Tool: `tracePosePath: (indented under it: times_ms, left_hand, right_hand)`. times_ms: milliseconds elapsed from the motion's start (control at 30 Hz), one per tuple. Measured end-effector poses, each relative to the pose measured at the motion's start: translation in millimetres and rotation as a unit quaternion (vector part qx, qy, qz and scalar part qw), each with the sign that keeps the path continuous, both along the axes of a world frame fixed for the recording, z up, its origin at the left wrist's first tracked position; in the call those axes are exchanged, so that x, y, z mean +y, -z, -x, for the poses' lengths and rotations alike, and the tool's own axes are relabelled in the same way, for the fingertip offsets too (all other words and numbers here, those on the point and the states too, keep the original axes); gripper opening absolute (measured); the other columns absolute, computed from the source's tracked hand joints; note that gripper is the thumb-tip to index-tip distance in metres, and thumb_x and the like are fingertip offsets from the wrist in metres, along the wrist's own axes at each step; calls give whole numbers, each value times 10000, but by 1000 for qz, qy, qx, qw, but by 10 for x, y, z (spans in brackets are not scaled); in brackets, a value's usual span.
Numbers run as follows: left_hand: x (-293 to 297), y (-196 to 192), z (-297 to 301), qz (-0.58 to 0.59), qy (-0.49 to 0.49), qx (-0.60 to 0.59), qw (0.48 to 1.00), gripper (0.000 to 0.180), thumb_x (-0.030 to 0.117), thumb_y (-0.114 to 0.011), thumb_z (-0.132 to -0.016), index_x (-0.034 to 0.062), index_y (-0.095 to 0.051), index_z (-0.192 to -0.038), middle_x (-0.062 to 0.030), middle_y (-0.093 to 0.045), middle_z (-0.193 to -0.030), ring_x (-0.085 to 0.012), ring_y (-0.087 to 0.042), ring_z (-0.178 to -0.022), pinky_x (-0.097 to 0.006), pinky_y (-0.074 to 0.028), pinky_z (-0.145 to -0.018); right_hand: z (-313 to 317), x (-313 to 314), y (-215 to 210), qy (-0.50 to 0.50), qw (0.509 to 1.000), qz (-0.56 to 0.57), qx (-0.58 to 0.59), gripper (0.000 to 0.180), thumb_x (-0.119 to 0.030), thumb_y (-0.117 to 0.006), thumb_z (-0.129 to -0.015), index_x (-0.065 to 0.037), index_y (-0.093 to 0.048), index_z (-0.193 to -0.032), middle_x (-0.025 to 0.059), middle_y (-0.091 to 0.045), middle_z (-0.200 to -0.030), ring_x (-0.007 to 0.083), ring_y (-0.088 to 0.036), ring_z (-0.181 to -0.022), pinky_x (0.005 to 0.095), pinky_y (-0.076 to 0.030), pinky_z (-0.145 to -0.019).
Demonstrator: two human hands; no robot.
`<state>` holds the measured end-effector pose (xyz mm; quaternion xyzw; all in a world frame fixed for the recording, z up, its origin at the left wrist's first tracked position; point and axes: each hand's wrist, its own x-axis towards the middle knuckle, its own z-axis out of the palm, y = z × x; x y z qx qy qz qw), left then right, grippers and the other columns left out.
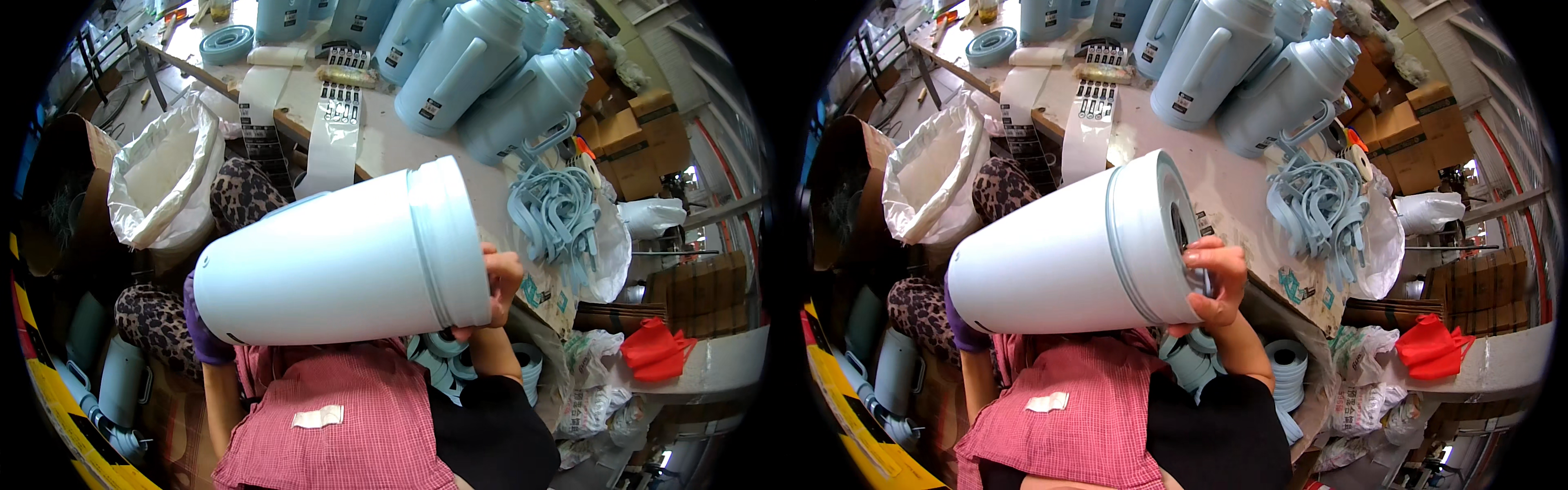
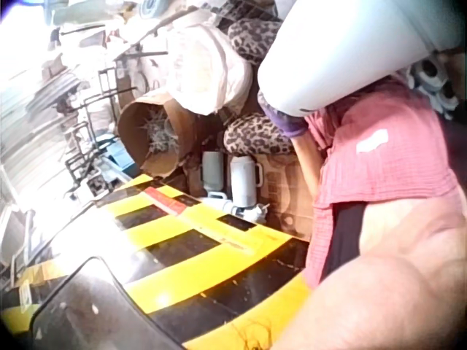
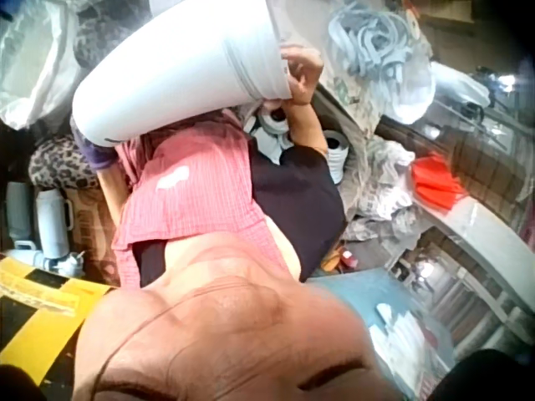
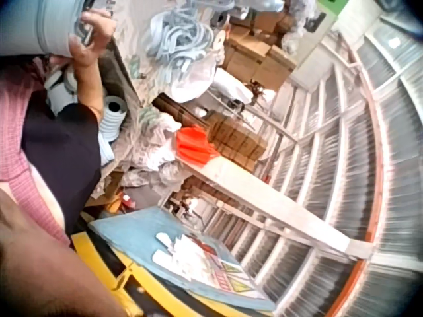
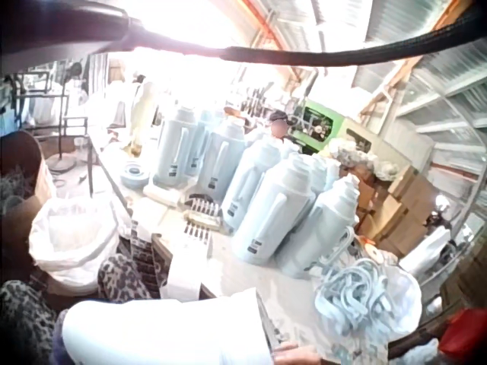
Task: The person assembles blue plastic thermal flasks by applying stickers to the outer shells, inserting internal lining rings into the mouths, and fitting handles onto the bottle bodies by hand.
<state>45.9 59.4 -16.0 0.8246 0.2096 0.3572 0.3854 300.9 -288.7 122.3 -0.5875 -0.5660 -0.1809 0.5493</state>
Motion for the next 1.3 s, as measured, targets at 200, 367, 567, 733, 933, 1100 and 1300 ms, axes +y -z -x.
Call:
tracePosePath:
  times_ms: [200,367,567,733,933,1100,1300]
  left_hand:
    - [40,-634,43,-183,-193,-3,964,372,294,-530,-1024,1,-595,-1243,-166,-616,-1215,-310,-604,-1121,-413,-484,-978]
    - [124,-924,203,-257,-245,-70,932,378,316,-532,-1024,6,-593,-1232,-171,-617,-1201,-315,-612,-1100,-436,-490,-957]
    - [99,-680,228,-287,-223,-73,929,379,307,-520,-1026,11,-578,-1255,-178,-616,-1215,-332,-604,-1125,-464,-483,-973]
    - [87,-560,229,-277,-202,-59,937,382,304,-522,-1025,21,-567,-1278,-185,-611,-1246,-351,-599,-1150,-487,-484,-985]
    - [103,-553,218,-269,-177,-45,946,389,300,-525,-1024,32,-553,-1305,-195,-606,-1283,-375,-593,-1181,-513,-486,-1001]
    - [233,-631,-95,-266,-145,-28,953,398,296,-527,-1023,41,-542,-1328,-202,-601,-1313,-395,-589,-1207,-535,-487,-1014]
    - [354,-753,-286,-263,-118,-13,957,410,292,-529,-1022,52,-529,-1355,-211,-595,-1350,-418,-583,-1238,-562,-489,-1029]
  right_hand:
    - [-85,474,-58,-10,991,-68,118,594,-552,-610,-1004,12,-642,-1188,195,-521,-1214,316,-584,-1090,445,-509,-954]
    - [-78,1011,-143,-35,961,-30,271,619,-429,-559,-1062,7,-524,-1499,231,-566,-1426,341,-612,-1239,430,-460,-1080]
    - [-16,1111,-357,-65,996,-9,60,578,-378,-612,-1049,11,-545,-1471,335,-546,-1460,446,-612,-1302,458,-522,-1048]
    - [-20,1120,-401,-148,983,-22,-103,584,-434,-655,-1005,-13,-600,-1406,363,-545,-1439,507,-553,-1343,543,-478,-1095]
    - [-21,1030,-491,-87,995,8,39,632,-414,-720,-954,0,-595,-1414,370,-493,-1487,471,-537,-1376,513,-472,-1116]
    - [-67,906,-318,-98,988,-39,-110,456,-334,-674,-995,-116,-621,-1391,387,-482,-1483,499,-515,-1383,546,-458,-1118]
    - [-321,951,355,-28,856,-122,501,537,-339,-565,-1087,-2,-521,-1502,109,-640,-1392,176,-614,-1212,336,-466,-1068]
